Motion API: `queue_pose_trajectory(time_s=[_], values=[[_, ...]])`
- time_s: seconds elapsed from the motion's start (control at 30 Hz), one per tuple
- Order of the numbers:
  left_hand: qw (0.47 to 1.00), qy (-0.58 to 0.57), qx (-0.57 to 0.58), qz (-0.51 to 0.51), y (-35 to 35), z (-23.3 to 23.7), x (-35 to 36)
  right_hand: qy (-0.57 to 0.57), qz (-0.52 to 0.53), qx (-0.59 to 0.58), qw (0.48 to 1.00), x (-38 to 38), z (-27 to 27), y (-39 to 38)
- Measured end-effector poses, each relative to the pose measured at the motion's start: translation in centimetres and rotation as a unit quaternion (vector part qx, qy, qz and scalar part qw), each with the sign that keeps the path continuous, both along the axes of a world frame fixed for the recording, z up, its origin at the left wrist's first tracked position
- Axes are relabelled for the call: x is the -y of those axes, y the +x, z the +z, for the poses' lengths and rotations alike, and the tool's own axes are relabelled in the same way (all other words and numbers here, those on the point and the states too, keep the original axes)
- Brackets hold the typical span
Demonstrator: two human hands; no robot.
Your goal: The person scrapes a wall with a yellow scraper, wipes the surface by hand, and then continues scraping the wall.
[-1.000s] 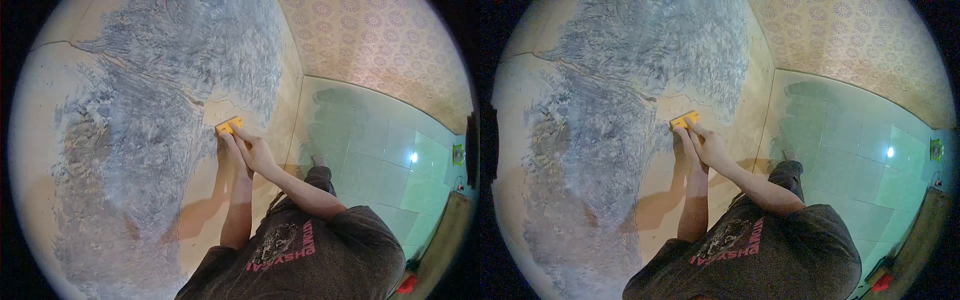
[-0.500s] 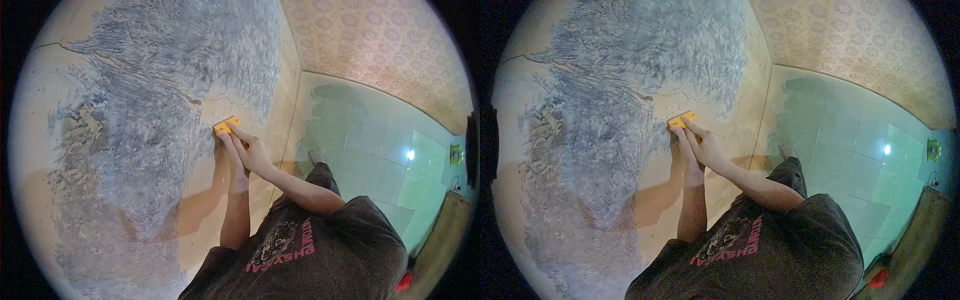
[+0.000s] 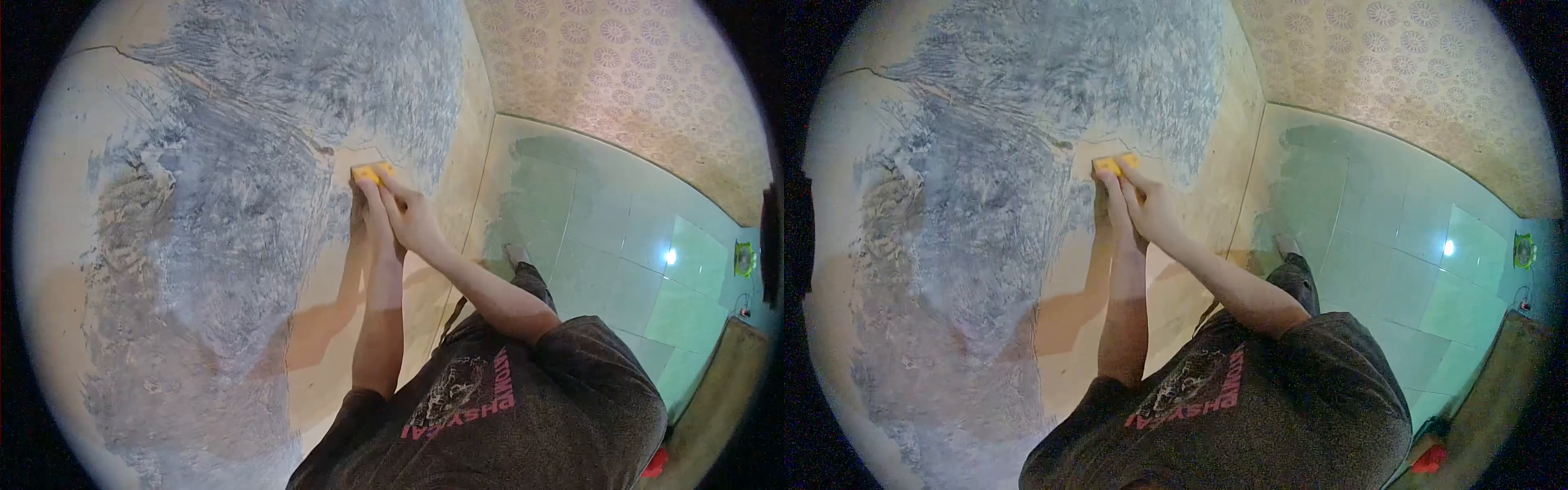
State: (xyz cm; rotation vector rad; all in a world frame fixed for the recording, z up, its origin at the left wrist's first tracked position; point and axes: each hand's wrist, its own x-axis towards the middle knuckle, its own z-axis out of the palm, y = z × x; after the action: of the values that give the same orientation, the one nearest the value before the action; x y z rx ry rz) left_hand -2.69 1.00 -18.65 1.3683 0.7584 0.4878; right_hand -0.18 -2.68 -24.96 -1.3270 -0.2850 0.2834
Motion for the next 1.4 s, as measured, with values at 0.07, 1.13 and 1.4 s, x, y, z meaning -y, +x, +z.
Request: queue_pose_trajectory(time_s=[0.07,1.13,1.4], values=[[0.998,-0.039,0.047,-0.034,1.4,-3.4,-2.3,-0.002,-0.004,0.017,1.0,0.4,0.7,1.3],[0.997,-0.029,-0.044,-0.05,-9.6,-12.5,-3.4,-0.054,0.064,-0.066,0.994,1.6,-6.0,-9.0],[0.993,0.032,-0.099,-0.059,-9.8,-9.3,-3.4,-0.055,0.074,-0.09,0.992,-0.1,-6.0,-9.9]])
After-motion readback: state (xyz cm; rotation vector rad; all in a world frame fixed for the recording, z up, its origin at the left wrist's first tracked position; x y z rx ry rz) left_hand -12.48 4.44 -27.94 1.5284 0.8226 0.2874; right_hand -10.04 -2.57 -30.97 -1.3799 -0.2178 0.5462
